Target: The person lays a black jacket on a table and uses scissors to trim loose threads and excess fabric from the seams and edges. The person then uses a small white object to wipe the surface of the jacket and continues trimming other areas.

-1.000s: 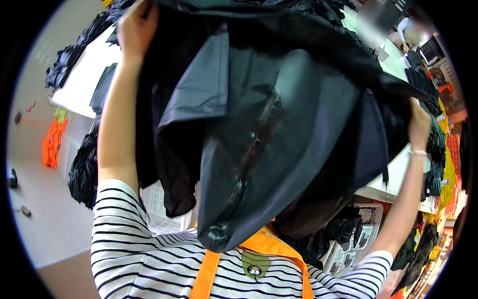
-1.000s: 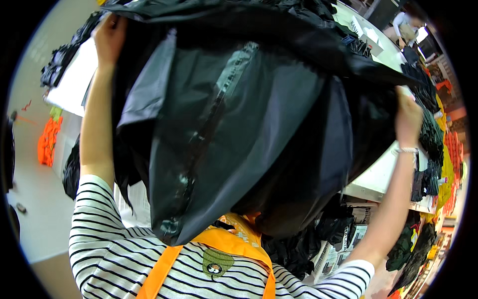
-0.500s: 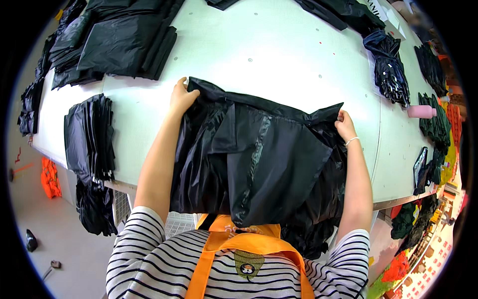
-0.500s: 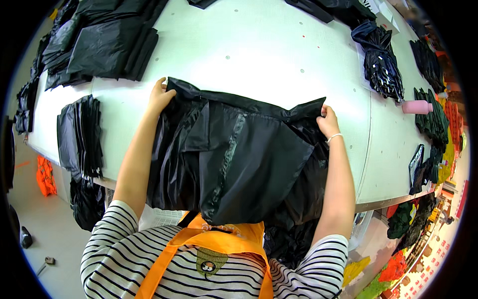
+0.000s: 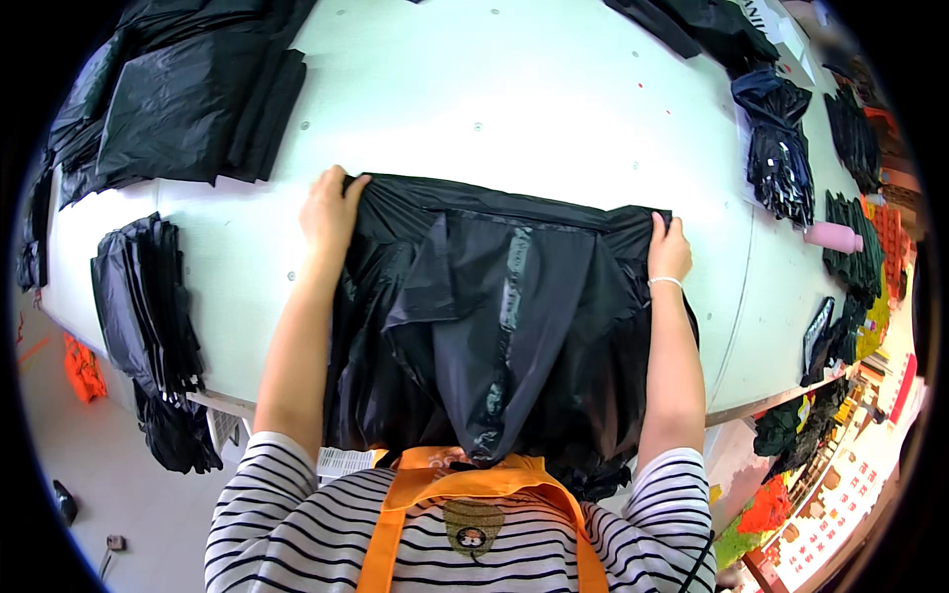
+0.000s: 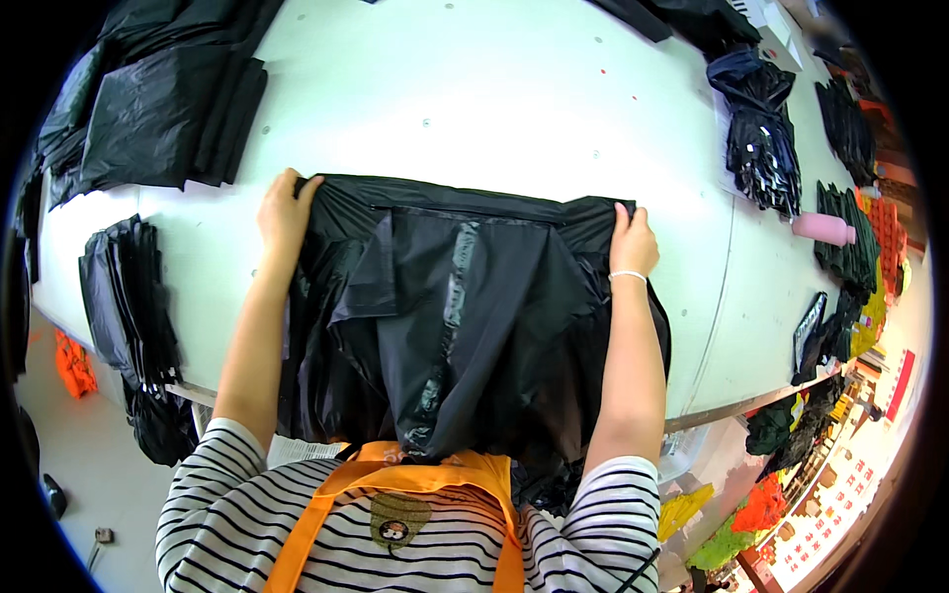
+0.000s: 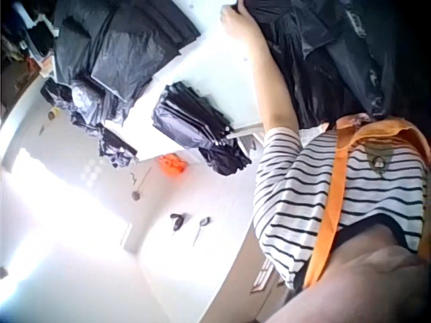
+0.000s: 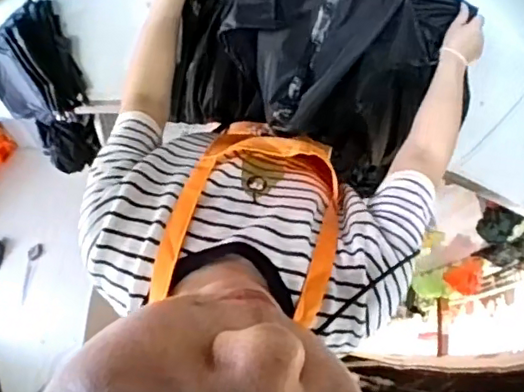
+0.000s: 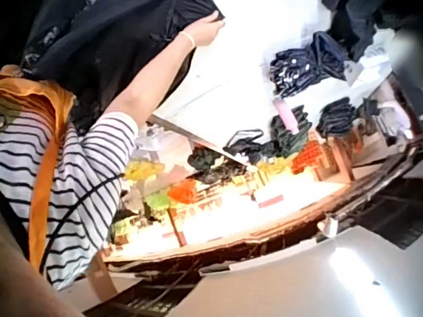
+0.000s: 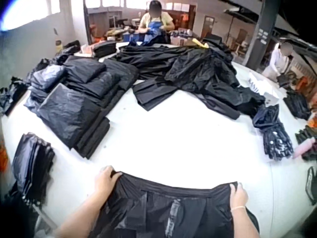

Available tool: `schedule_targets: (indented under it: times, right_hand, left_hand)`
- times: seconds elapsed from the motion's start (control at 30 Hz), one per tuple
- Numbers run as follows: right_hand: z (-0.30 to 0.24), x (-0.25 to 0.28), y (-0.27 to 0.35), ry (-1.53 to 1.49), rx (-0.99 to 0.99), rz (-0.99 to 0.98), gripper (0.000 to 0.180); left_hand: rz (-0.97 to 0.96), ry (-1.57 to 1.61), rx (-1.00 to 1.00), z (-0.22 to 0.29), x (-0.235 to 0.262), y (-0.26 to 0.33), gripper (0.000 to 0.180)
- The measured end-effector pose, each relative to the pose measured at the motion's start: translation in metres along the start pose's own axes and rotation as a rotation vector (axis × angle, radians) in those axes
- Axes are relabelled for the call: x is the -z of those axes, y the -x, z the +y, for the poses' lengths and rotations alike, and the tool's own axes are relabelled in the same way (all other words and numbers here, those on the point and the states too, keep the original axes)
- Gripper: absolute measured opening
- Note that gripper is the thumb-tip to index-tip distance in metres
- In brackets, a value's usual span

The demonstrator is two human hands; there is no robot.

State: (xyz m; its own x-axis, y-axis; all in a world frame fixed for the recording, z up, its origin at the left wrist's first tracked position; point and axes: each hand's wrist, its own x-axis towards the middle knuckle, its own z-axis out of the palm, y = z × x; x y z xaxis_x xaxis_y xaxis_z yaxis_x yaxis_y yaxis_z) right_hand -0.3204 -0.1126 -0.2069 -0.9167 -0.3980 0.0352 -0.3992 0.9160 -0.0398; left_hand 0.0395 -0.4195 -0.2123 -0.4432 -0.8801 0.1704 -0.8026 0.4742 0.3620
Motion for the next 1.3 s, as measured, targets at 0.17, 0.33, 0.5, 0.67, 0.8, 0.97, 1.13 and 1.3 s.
schedule_targets:
  times: [0.17, 0.33, 0.5, 0.67, 0.8, 0.97, 1.13, 1.3]
  right_hand:
    - [-0.016, 0.070, 0.027, -0.297, 0.312, 0.095, 0.057]
    - [-0.060, 0.101, 0.178, -0.275, 0.751, -0.398, 0.071]
    - [-0.014, 0.035, 0.184, -0.043, 0.835, -0.266, 0.072]
    - [-0.003, 0.019, 0.168, -0.244, 0.862, -0.353, 0.055]
    - [-0.007, 0.008, 0.174, -0.167, 0.883, -0.246, 0.064]
    - [0.000, 0.002, 0.174, -0.359, 0.860, -0.215, 0.051]
    - [0.011, 0.009, 0.184, -0.691, 0.811, -0.007, 0.030]
    - [0.021, 0.110, 0.262, -1.031, 0.766, -0.429, 0.017]
  left_hand:
    - [0.052, 0.239, -0.173, 0.053, 0.057, 0.015, 0.055]
    - [-0.393, -0.019, -0.652, 0.096, 0.028, 0.115, 0.067]
    - [-0.248, -0.075, -0.556, 0.093, 0.050, 0.108, 0.063]
    - [-0.951, 0.427, -0.321, 0.080, 0.179, 0.197, 0.024]
    - [-1.580, 0.753, 0.175, 0.076, 0.205, 0.348, 0.022]
    - [-1.231, 0.528, 0.344, 0.093, 0.165, 0.418, 0.019]
    - [-1.314, 0.448, 0.214, 0.080, 0.111, 0.461, 0.038]
    - [-1.310, 0.435, 0.357, 0.077, 0.042, 0.499, 0.050]
